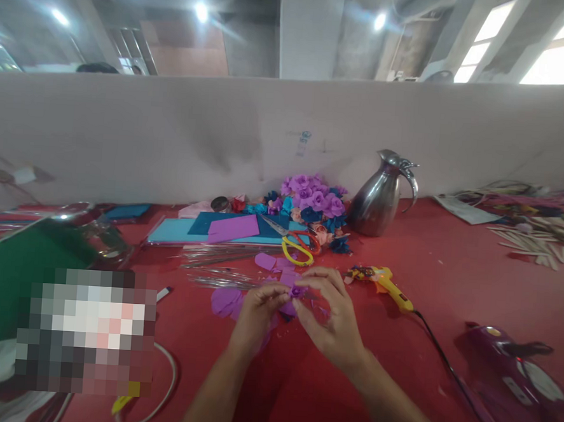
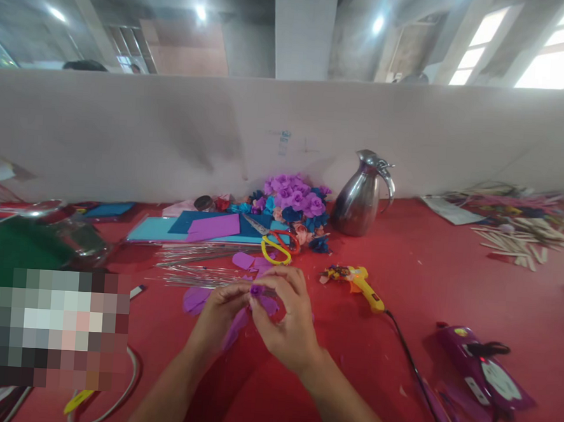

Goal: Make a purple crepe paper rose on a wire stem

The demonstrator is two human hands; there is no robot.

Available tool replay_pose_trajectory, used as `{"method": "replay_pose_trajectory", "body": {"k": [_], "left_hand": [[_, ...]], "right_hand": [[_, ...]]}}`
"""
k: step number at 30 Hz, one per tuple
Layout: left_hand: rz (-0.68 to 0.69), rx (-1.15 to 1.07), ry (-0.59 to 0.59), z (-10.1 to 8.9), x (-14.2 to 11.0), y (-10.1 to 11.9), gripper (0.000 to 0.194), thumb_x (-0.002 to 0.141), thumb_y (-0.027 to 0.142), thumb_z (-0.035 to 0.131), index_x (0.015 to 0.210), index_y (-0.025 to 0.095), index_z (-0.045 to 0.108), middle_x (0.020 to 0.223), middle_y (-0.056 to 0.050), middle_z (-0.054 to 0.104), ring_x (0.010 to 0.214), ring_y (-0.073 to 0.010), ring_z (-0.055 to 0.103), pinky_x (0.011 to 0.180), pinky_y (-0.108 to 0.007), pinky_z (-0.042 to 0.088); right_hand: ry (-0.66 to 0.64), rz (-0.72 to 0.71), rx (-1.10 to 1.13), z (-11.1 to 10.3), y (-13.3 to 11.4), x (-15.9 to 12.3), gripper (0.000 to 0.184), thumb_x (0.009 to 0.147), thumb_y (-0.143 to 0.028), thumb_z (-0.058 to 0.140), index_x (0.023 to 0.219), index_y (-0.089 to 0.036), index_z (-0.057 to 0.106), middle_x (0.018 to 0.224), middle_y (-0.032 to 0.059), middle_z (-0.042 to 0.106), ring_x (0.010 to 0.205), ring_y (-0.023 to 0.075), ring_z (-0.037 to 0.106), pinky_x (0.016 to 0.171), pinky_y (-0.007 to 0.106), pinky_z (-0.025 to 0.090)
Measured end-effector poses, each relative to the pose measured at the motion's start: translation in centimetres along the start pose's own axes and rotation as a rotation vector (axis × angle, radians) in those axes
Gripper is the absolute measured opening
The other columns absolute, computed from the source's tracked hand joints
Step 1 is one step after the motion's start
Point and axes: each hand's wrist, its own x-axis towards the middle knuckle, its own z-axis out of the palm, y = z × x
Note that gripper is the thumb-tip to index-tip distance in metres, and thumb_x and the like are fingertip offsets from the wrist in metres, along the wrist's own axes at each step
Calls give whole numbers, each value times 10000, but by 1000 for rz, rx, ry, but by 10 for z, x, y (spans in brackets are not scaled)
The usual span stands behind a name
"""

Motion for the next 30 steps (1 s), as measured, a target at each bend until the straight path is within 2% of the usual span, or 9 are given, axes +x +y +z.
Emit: {"method": "replay_pose_trajectory", "body": {"k": [3, 6, 12, 17, 19, 23, 30], "left_hand": [[-11, -6, 1, -1, 1, -2, 136, 686, 292, 723, 763, 185, 757, 803, -63, 689, 752, -173, 579, 725, -269, 442], [-7, -1, 3, -1, 1, -1, 143, 681, 301, 725, 749, 179, 753, 795, -68, 694, 758, -182, 586, 727, -277, 446], [10, -26, -20, 1, -2, 1, 110, 704, 274, 706, 760, 189, 748, 759, -38, 686, 733, -158, 577, 730, -265, 435], [29, 7, -71, 2, -2, 1, 132, 735, 283, 676, 781, 182, 746, 771, -40, 687, 744, -159, 570, 735, -269, 424], [45, 14, -57, 2, -2, 1, 140, 743, 288, 668, 795, 180, 742, 763, -37, 682, 752, -161, 568, 749, -275, 424], [76, 7, 12, 2, -2, 1, 126, 747, 280, 662, 799, 187, 731, 741, -18, 669, 743, -153, 568, 744, -266, 428], [-9, -21, -7, 5, -2, -2, 148, 729, 248, 665, 835, 174, 737, 753, -37, 695, 757, -166, 606, 757, -274, 440]], "right_hand": [[14, 50, 107, -1, 2, -1, 274, 794, -97, 518, 1030, -231, 557, 978, 54, 573, 941, 200, 537, 816, 349, 450], [19, 51, 106, -2, 4, -1, 317, 759, -78, 518, 1037, -228, 552, 988, 55, 576, 954, 206, 537, 834, 354, 446], [-82, 95, 76, 1, 7, 0, 384, 710, -81, 545, 1066, -220, 565, 1014, 61, 597, 982, 219, 550, 874, 368, 452], [-119, 178, 134, 5, 13, 0, 255, 736, -107, 547, 962, -215, 591, 948, 51, 611, 912, 198, 578, 821, 331, 480], [-131, 195, 157, 6, 14, 0, 188, 748, -124, 550, 904, -215, 603, 915, 45, 617, 886, 193, 587, 804, 318, 487], [-124, 274, 209, 10, 18, -1, 181, 771, -167, 557, 933, -215, 623, 911, 44, 638, 864, 187, 607, 785, 309, 497], [-79, 442, 240, 16, 35, -6, 112, 762, -230, 587, 838, -183, 656, 788, 36, 671, 738, 182, 618, 688, 288, 492]]}}
